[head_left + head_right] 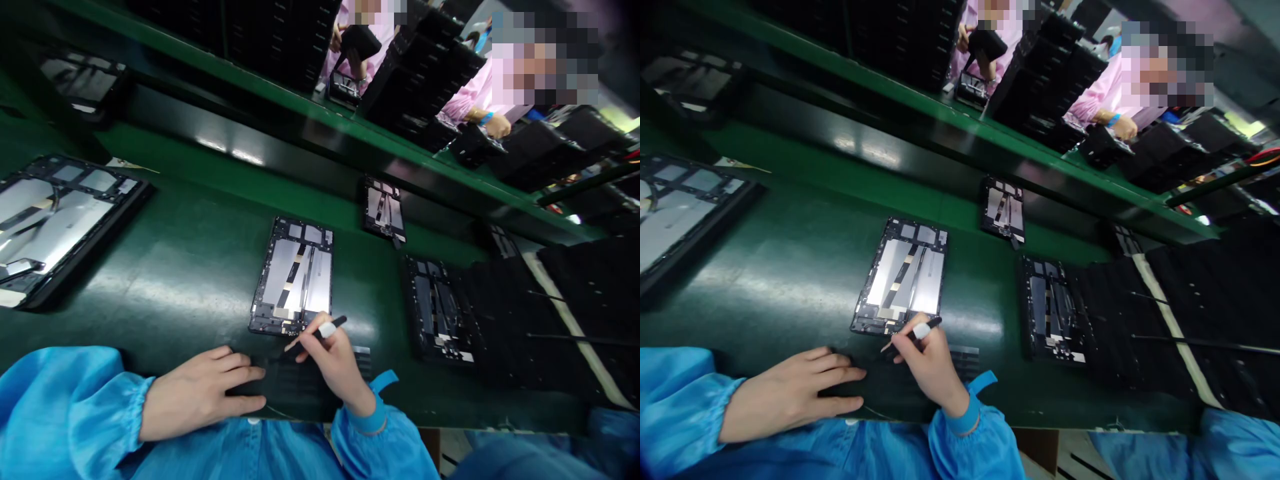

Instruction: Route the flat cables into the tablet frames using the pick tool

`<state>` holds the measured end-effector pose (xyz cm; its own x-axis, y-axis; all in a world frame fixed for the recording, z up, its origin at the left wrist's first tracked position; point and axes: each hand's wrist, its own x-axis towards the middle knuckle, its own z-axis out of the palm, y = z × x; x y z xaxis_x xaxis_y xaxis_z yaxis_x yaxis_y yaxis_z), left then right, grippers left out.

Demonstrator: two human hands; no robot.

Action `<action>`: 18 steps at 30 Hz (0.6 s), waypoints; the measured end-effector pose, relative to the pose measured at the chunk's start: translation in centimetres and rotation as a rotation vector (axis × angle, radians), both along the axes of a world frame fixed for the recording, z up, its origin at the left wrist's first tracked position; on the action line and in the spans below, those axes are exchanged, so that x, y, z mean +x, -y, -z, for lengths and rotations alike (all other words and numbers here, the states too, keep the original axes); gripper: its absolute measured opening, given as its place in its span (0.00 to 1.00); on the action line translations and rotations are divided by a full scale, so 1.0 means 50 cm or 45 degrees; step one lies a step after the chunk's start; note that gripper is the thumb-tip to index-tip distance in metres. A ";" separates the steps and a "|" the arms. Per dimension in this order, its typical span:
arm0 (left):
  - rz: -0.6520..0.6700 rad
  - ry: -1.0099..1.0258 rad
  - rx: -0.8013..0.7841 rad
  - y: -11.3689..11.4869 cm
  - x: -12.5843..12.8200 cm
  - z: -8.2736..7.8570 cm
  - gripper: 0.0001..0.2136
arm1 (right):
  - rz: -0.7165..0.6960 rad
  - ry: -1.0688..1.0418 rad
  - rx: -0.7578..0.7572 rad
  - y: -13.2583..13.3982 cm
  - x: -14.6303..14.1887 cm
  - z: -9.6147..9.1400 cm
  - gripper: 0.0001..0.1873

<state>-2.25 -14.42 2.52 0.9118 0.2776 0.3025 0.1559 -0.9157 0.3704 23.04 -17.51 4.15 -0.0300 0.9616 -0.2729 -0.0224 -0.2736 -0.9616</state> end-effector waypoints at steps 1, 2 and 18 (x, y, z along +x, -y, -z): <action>-0.001 0.015 -0.034 -0.008 0.001 -0.002 0.14 | -0.005 0.014 0.009 -0.021 0.002 -0.009 0.20; -0.015 0.040 -0.055 -0.018 0.001 -0.004 0.14 | -0.021 0.017 -0.003 -0.042 0.003 -0.016 0.20; -0.346 0.206 0.213 -0.090 0.005 0.005 0.09 | -0.186 0.063 -0.247 -0.131 -0.024 -0.006 0.24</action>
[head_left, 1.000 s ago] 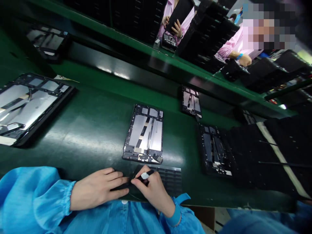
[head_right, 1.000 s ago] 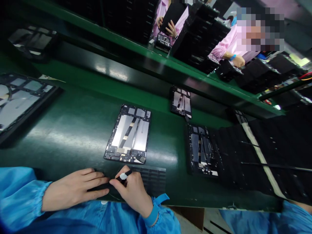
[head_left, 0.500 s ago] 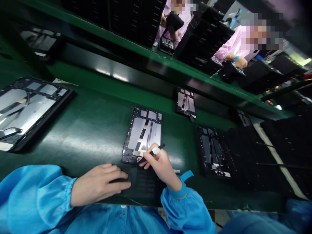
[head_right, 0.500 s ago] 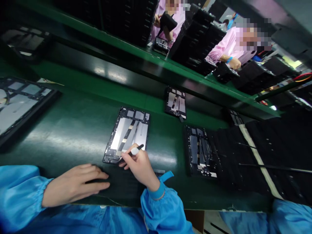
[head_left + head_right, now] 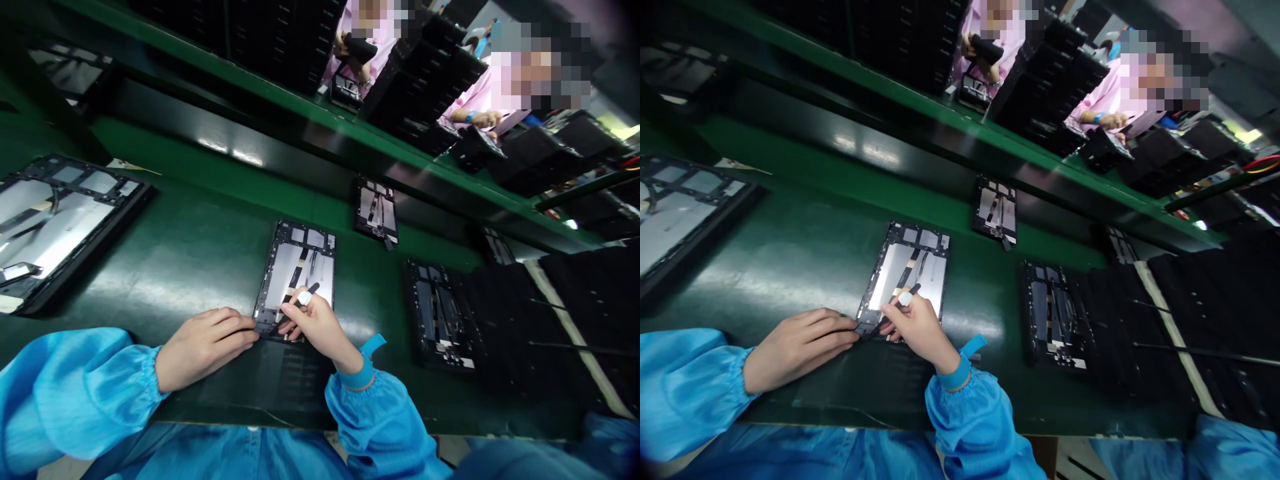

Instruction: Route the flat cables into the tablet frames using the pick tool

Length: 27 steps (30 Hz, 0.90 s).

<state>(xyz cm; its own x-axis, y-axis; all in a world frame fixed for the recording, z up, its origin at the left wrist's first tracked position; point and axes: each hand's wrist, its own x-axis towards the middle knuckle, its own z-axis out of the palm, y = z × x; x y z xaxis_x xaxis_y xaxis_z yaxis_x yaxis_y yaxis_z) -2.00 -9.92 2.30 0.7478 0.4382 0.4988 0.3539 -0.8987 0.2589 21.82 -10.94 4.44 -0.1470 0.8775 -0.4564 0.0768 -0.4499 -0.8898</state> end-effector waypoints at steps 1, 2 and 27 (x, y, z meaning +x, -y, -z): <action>-0.002 -0.008 -0.003 0.000 -0.001 0.000 0.09 | -0.001 -0.001 -0.002 0.000 0.000 0.001 0.24; -0.003 -0.015 -0.006 0.000 -0.001 0.000 0.09 | -0.001 -0.001 -0.003 -0.001 0.000 0.002 0.24; 0.006 -0.106 0.098 0.005 -0.011 0.013 0.15 | 0.037 0.034 0.033 0.004 -0.006 0.002 0.20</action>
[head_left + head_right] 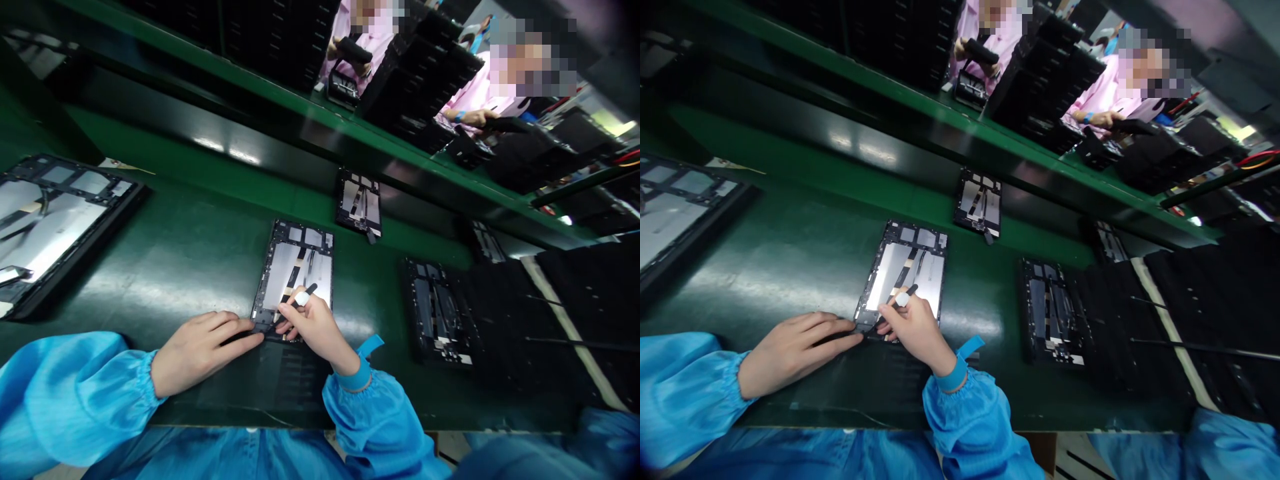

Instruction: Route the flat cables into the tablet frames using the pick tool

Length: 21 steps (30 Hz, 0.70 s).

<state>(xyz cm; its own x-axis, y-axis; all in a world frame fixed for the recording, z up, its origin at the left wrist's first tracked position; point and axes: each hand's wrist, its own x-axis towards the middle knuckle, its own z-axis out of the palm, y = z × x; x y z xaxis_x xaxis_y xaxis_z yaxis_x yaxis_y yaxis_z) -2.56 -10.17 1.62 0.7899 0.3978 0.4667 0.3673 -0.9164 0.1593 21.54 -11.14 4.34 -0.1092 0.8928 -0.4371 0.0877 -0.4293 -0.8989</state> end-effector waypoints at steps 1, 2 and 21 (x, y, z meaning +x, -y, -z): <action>0.003 -0.034 0.030 0.001 -0.003 0.003 0.17 | 0.000 -0.003 0.007 0.001 0.000 0.000 0.19; 0.003 -0.070 0.054 0.002 -0.005 0.006 0.20 | -0.001 -0.005 0.015 0.001 0.000 0.001 0.19; 0.028 -0.087 0.079 -0.009 -0.006 0.013 0.19 | 0.156 0.161 0.342 0.066 0.044 0.009 0.09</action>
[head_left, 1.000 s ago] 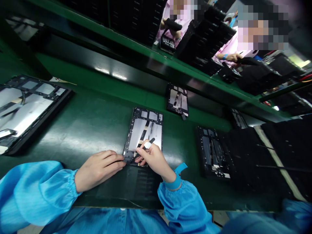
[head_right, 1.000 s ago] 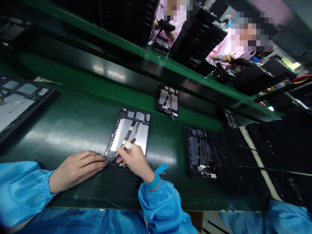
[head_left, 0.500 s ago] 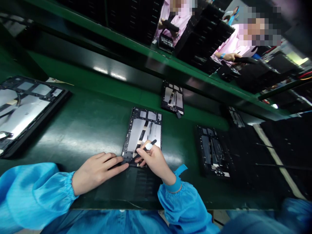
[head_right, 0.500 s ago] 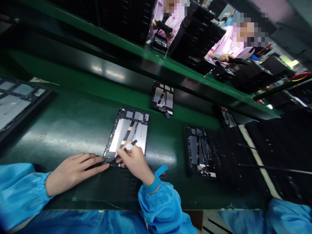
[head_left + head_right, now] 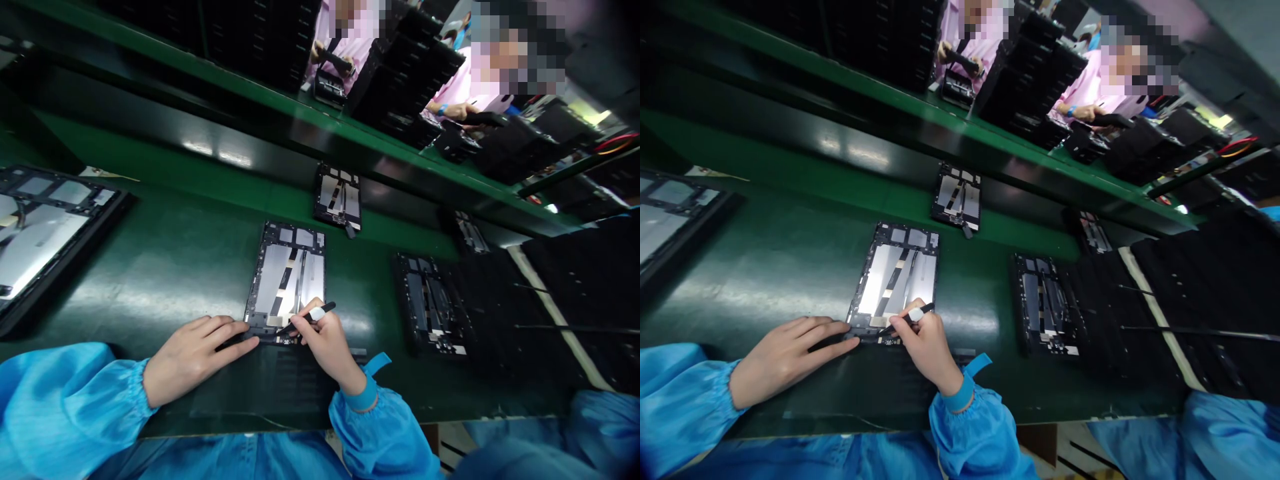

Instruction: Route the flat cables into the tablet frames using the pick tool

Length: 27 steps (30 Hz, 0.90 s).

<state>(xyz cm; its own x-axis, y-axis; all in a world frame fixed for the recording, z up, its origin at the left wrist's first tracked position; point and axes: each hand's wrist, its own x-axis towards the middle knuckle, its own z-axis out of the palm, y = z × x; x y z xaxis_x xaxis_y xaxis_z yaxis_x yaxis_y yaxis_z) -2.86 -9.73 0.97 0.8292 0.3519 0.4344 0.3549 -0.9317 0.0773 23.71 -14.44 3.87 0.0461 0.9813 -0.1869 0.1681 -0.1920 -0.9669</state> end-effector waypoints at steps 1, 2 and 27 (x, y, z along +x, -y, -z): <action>0.003 0.007 0.001 0.000 0.001 0.002 0.19 | 0.009 -0.015 0.000 0.000 0.000 0.001 0.09; -0.001 0.004 -0.001 0.001 0.001 0.004 0.18 | 0.015 -0.014 0.001 0.001 0.000 0.002 0.10; -0.021 -0.208 -0.054 0.002 0.038 -0.018 0.22 | 0.015 0.135 0.082 0.004 -0.004 0.002 0.11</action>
<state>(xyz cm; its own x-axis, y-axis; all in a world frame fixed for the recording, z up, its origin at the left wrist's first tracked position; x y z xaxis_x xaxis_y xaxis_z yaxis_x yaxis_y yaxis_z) -0.94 -9.83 1.85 0.8813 0.3815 0.2789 0.3815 -0.9226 0.0566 23.53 -14.66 3.77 0.0742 0.9904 -0.1169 0.2684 -0.1327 -0.9541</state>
